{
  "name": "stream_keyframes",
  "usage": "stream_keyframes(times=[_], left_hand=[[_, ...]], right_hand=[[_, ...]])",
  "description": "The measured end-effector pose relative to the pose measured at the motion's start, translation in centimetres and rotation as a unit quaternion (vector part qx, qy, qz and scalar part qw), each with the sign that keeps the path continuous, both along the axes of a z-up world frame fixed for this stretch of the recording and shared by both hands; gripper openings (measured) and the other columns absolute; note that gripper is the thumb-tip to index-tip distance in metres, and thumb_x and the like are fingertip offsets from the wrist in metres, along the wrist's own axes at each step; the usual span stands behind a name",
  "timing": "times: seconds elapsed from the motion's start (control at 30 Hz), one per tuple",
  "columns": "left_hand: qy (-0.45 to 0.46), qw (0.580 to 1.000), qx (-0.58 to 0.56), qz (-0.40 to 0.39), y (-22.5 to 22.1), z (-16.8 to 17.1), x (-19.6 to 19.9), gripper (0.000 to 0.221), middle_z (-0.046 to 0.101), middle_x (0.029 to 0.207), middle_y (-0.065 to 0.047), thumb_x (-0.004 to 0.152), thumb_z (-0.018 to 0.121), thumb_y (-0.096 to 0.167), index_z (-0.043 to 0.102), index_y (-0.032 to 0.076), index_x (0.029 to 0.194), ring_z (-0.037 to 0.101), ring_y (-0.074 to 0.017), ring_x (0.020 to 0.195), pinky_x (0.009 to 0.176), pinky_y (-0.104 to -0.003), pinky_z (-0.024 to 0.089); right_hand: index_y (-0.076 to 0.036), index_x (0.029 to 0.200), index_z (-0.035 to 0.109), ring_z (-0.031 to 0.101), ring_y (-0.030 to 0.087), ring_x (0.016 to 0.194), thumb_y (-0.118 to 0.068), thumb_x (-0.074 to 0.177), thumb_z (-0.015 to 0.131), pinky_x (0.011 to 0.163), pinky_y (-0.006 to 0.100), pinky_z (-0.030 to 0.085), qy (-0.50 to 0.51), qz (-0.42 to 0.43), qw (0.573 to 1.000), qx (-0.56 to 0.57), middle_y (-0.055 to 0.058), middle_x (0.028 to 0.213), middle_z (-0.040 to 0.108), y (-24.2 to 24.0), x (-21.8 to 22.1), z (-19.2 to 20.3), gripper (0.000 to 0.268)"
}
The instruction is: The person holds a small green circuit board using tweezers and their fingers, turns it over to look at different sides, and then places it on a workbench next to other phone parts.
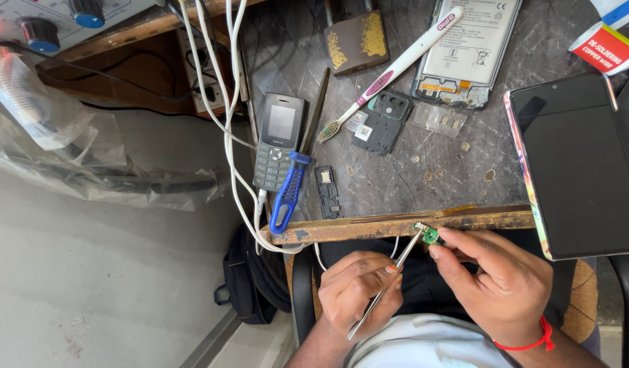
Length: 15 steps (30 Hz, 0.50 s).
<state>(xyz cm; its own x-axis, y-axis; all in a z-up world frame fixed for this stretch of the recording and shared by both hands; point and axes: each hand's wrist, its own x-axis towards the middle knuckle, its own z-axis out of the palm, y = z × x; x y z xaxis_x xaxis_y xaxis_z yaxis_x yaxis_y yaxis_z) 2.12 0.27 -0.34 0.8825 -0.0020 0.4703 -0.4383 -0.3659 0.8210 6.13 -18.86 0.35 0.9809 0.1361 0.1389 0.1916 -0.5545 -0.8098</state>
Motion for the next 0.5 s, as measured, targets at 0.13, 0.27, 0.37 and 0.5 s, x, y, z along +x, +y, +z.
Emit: stream_keyframes(times=[0.13,0.27,0.37,0.5], left_hand=[[0.000,1.000,-0.006,0.004,-0.06,-0.05,-0.13,0.026,0.072,0.092,-0.017,0.082,0.080,-0.010,0.060,-0.003,0.098,0.075,-0.0290,0.080,0.072,-0.036,0.064],[0.003,1.000,-0.031,0.000,0.08,0.04,-0.62,0.026,0.072,0.093,-0.017,0.082,0.081,-0.009,0.060,-0.003,0.097,0.076,-0.0301,0.082,0.073,-0.036,0.064],[0.001,1.000,-0.029,0.004,0.23,0.00,-0.67,0.026,0.072,0.092,-0.017,0.081,0.081,-0.009,0.061,-0.003,0.097,0.076,-0.0298,0.081,0.073,-0.037,0.065],[0.006,1.000,-0.021,0.010,0.44,0.20,-0.57,0.026,0.072,0.091,-0.017,0.081,0.080,-0.010,0.061,-0.002,0.097,0.076,-0.0289,0.080,0.072,-0.036,0.064]], right_hand=[[-0.001,0.108,0.074,0.076,0.014,0.083,-0.005,0.082,0.083,0.070,0.023,0.059,0.007,-0.004,1.000,0.006,0.009,0.098,0.077,0.04,0.00,0.10,0.028],[-0.002,0.107,0.074,0.076,0.014,0.083,-0.005,0.081,0.083,0.071,0.024,0.059,-0.001,-0.003,1.000,0.003,0.009,0.098,0.077,0.02,0.06,0.12,0.028],[-0.002,0.107,0.074,0.076,0.015,0.083,-0.004,0.081,0.083,0.071,0.025,0.058,-0.007,-0.004,1.000,0.002,0.010,0.098,0.077,0.12,0.01,0.17,0.028],[-0.002,0.105,0.073,0.077,0.016,0.085,-0.003,0.081,0.083,0.072,0.025,0.059,-0.023,0.003,1.000,0.009,0.011,0.099,0.077,0.24,0.09,0.19,0.026]])
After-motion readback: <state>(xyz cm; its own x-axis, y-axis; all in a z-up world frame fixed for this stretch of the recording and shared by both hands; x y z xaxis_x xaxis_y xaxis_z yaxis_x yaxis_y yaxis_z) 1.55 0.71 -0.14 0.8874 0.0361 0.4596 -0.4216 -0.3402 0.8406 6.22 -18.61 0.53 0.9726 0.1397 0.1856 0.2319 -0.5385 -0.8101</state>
